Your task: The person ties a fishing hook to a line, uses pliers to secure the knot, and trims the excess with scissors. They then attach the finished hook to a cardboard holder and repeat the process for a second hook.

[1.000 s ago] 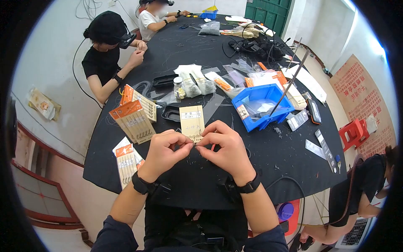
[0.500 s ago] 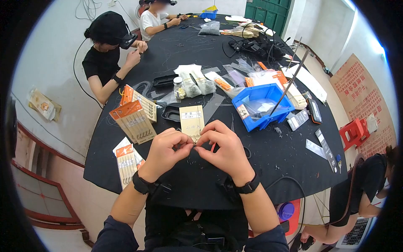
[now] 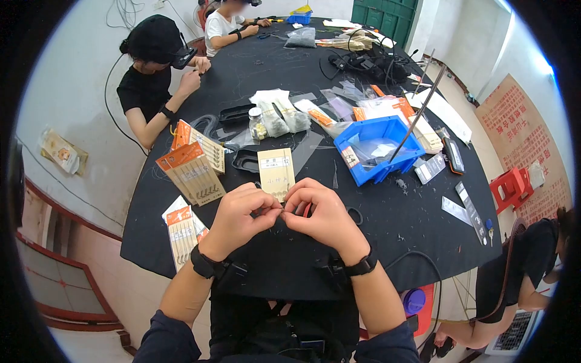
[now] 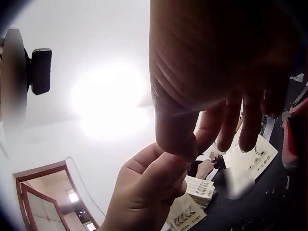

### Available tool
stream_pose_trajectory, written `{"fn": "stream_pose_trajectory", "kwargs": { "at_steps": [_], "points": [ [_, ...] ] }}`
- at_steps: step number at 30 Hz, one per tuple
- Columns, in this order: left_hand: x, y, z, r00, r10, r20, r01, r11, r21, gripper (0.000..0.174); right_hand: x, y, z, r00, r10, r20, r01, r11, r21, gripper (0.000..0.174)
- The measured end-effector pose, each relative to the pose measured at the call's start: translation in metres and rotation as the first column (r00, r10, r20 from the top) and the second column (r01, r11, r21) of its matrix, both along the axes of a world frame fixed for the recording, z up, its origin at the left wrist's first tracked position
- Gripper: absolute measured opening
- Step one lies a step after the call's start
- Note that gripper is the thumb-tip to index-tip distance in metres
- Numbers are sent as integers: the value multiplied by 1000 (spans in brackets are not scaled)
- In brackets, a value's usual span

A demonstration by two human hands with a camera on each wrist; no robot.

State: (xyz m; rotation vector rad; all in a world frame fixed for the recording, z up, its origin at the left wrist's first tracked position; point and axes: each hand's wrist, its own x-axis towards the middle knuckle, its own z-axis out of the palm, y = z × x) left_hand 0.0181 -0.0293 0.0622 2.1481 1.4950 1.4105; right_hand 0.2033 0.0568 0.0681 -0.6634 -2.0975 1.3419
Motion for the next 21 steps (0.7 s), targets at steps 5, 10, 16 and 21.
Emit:
{"fn": "stream_pose_trajectory", "kwargs": {
  "at_steps": [5,10,16,21],
  "points": [
    [0,0,2,1000,-21,-3,21,998,56,13,1,6,-12,992,93,-89,-121,913,-390,10],
    [2,-1,2,999,-45,0,45,996,75,15,4,9,-14,967,181,-178,-252,769,-587,9],
    [3,-2,7,999,-44,19,42,996,82,14,7,9,-4,969,173,-178,-245,775,-583,11],
    [3,-4,6,990,2,138,-3,1000,3,8,6,10,-5,956,65,-285,-206,841,-500,17]
  ]
}}
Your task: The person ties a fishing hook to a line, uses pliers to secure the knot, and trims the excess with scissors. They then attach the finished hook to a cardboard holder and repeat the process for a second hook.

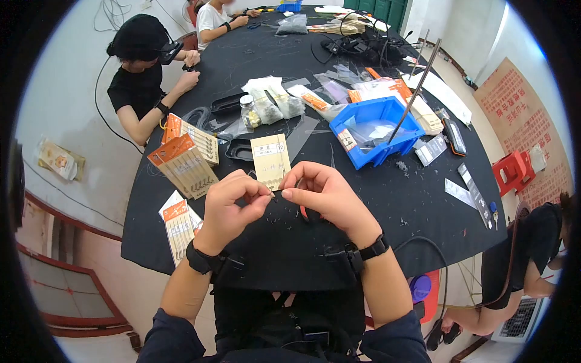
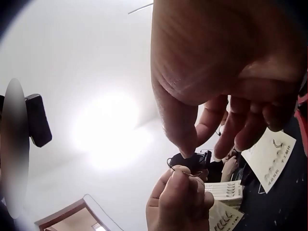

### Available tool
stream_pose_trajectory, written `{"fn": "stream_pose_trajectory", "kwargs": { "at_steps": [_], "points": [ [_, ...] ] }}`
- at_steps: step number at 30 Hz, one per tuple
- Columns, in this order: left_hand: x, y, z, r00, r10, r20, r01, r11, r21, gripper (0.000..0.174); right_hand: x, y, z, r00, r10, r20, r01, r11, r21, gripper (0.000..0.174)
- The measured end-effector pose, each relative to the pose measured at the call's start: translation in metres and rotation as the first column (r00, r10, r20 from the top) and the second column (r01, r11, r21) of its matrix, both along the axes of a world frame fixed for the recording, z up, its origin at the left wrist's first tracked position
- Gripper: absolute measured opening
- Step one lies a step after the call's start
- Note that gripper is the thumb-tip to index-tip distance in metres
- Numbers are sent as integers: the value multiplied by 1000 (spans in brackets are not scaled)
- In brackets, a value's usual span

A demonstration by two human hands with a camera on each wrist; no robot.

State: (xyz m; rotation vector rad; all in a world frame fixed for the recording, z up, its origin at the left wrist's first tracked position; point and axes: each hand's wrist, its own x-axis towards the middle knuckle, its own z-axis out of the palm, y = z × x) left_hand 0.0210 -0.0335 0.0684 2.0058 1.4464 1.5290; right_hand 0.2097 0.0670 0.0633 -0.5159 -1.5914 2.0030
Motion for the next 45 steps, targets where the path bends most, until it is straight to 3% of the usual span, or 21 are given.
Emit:
{"fn": "stream_pose_trajectory", "kwargs": {
  "at_steps": [4,7,10,16,20,29,34,37,45],
  "points": [
    [0,-3,-4,983,-13,181,33,994,-107,3,2,-3,4,996,-28,82,13,983,185,21],
    [-1,-4,-6,957,-3,288,66,976,-208,5,-2,-6,4,992,-94,88,47,901,432,23],
    [1,-4,-5,909,-4,417,123,958,-259,6,-4,-10,7,982,-153,110,82,871,485,22],
    [4,-4,-7,859,0,512,171,943,-287,6,-2,-11,13,979,-143,143,67,897,437,20],
    [5,-5,-3,845,-11,534,203,932,-301,6,-2,-8,3,993,-89,72,63,950,306,17],
    [1,-4,-5,959,-60,278,119,972,-201,6,-5,-7,-3,998,-34,49,20,964,264,15],
    [3,-4,-3,967,-20,254,63,985,-162,7,-4,-8,-1,999,-40,0,39,979,202,12],
    [3,-4,0,976,-4,218,36,988,-147,7,-4,-6,0,998,-55,33,41,945,324,12],
    [3,-4,1,988,14,155,3,994,-113,8,-5,-7,-2,999,-28,46,14,959,283,11]
  ]
}}
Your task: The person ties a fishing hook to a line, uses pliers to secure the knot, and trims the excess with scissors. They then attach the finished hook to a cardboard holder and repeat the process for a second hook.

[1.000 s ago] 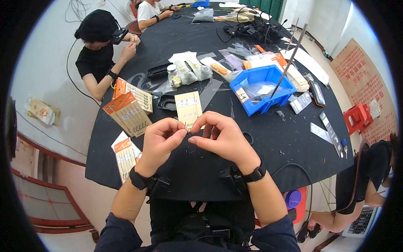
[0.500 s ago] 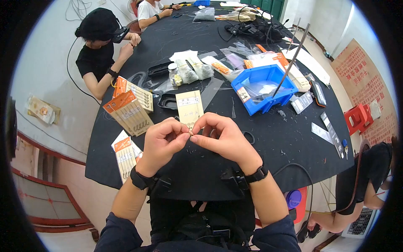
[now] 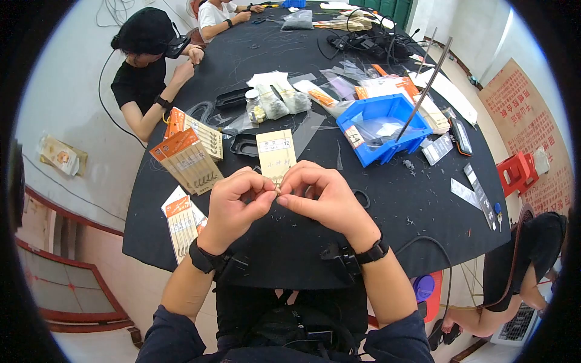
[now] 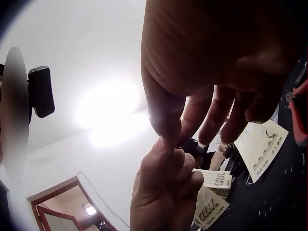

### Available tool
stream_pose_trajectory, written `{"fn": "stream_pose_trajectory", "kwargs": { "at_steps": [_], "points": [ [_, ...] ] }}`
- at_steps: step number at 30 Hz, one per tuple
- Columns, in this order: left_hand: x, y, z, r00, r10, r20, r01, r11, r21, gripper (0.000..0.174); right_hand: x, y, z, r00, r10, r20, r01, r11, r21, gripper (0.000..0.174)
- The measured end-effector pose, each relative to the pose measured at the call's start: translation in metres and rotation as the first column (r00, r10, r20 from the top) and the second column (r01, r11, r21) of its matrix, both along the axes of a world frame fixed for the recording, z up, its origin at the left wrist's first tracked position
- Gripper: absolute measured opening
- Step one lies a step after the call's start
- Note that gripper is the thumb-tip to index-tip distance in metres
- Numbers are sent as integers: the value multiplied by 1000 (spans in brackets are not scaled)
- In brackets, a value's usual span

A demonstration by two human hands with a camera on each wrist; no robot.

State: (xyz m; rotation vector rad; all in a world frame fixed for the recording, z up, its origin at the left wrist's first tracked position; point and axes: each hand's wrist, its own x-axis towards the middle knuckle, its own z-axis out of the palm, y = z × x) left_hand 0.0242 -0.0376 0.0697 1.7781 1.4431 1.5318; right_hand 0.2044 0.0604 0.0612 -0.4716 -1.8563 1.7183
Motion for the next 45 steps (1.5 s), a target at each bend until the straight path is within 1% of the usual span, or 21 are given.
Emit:
{"fn": "stream_pose_trajectory", "kwargs": {
  "at_steps": [1,4,7,10,13,17,20,23,26,28,32,34,35,37,38,40,41,43,45],
  "points": [
    [0,0,0,1000,3,-3,-3,1000,0,8,0,0,-1,1000,11,-2,-11,1000,-29,11],
    [0,0,-1,1000,8,14,-8,1000,-2,8,-6,-6,-3,992,38,-121,-57,985,-163,11],
    [-2,1,-5,999,-1,35,1,1000,-7,8,-12,-10,-13,979,50,-199,-108,950,-292,12],
    [-2,0,-5,996,-31,84,35,999,-42,7,-11,-12,-15,980,88,-178,-151,914,-376,12],
    [-2,-1,-3,991,-57,121,66,995,-73,7,-10,-12,-15,967,139,-212,-223,862,-455,12],
    [-2,-1,-4,983,-111,146,121,991,-63,6,-10,-12,-17,948,180,-263,-296,801,-520,12],
    [-2,-2,-6,967,-131,220,154,984,-90,5,-10,-13,-16,932,206,-298,-342,771,-537,13],
    [-2,-2,-9,928,-154,338,206,971,-123,4,-10,-12,-18,922,236,-307,-376,738,-560,14],
    [-8,-1,-15,953,-165,256,205,969,-140,3,-11,-11,-22,912,242,-332,-399,713,-576,14],
    [-7,-1,-13,956,-150,251,190,971,-143,3,-11,-12,-21,913,240,-330,-397,707,-586,14],
    [-5,-1,-9,967,-133,218,157,983,-98,4,-11,-12,-20,921,232,-313,-379,718,-584,14],
    [-3,-1,-9,966,-112,234,137,986,-96,4,-12,-13,-19,925,220,-309,-367,729,-578,14],
    [-3,-1,-9,965,-102,242,128,987,-95,4,-12,-13,-18,930,220,-294,-353,752,-557,13],
    [-4,-1,-10,977,-71,200,92,991,-95,5,-11,-11,-16,940,216,-263,-326,794,-513,13],
    [-5,0,-11,982,-56,179,74,993,-95,5,-12,-13,-14,956,178,-233,-270,844,-464,14],
    [-4,1,-14,967,-55,250,85,990,-111,7,-16,-19,-9,979,93,-180,-153,922,-355,17],
    [-4,2,-15,957,-54,285,91,989,-118,8,-17,-20,-10,981,76,-178,-134,931,-340,18],
    [-4,1,-15,954,-49,295,93,986,-135,9,-18,-19,-14,984,43,-174,-96,946,-310,21],
    [-5,1,-15,952,-50,301,98,985,-145,9,-18,-18,-17,981,19,-192,-74,957,-281,19]
  ]
}}
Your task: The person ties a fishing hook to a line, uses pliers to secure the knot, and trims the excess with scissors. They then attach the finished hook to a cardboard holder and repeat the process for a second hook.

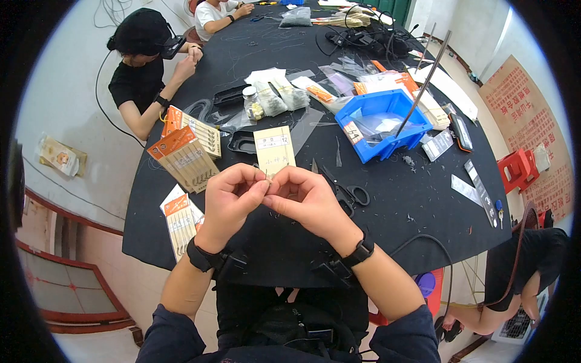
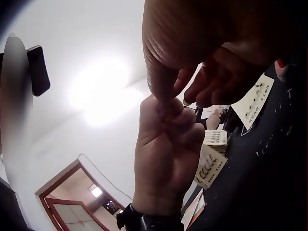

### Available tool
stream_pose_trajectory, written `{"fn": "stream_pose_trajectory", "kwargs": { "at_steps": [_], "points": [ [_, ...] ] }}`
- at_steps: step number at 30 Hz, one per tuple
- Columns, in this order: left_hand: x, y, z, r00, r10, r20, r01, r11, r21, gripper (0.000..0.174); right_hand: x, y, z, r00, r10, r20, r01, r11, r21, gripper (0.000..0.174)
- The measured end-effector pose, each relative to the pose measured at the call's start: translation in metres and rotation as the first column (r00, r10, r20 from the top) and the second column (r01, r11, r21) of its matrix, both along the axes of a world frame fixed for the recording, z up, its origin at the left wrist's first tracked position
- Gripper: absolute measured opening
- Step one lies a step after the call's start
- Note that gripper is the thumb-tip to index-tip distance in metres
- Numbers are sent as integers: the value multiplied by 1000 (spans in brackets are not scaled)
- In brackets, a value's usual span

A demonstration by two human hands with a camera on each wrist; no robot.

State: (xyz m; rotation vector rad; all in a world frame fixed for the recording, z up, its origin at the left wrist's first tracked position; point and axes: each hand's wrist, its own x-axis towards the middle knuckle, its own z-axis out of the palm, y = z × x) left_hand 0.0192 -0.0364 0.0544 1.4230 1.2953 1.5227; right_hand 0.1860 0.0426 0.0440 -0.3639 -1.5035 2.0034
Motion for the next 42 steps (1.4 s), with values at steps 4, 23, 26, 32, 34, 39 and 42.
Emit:
{"fn": "stream_pose_trajectory", "kwargs": {
  "at_steps": [4,23,26,32,34,39,42],
  "points": [
    [0,0,0,999,-8,32,8,1000,-19,9,0,0,-1,998,-55,21,53,996,72,17],
    [4,1,3,989,9,148,1,998,-64,9,7,8,7,980,-197,5,194,969,153,11],
    [3,2,3,980,-52,190,82,985,-152,11,8,10,6,975,-220,26,210,957,201,11],
    [3,2,1,969,-95,230,142,970,-196,10,6,8,2,977,-210,29,202,964,171,11],
    [4,3,1,965,-89,248,137,973,-184,12,5,8,2,975,-221,22,215,962,167,11],
    [6,3,-1,956,-64,286,114,980,-161,11,3,5,5,943,-331,-24,329,923,200,13],
    [4,4,-3,944,-60,323,118,980,-163,11,5,7,4,940,-340,-34,338,911,236,13]
  ]
}}
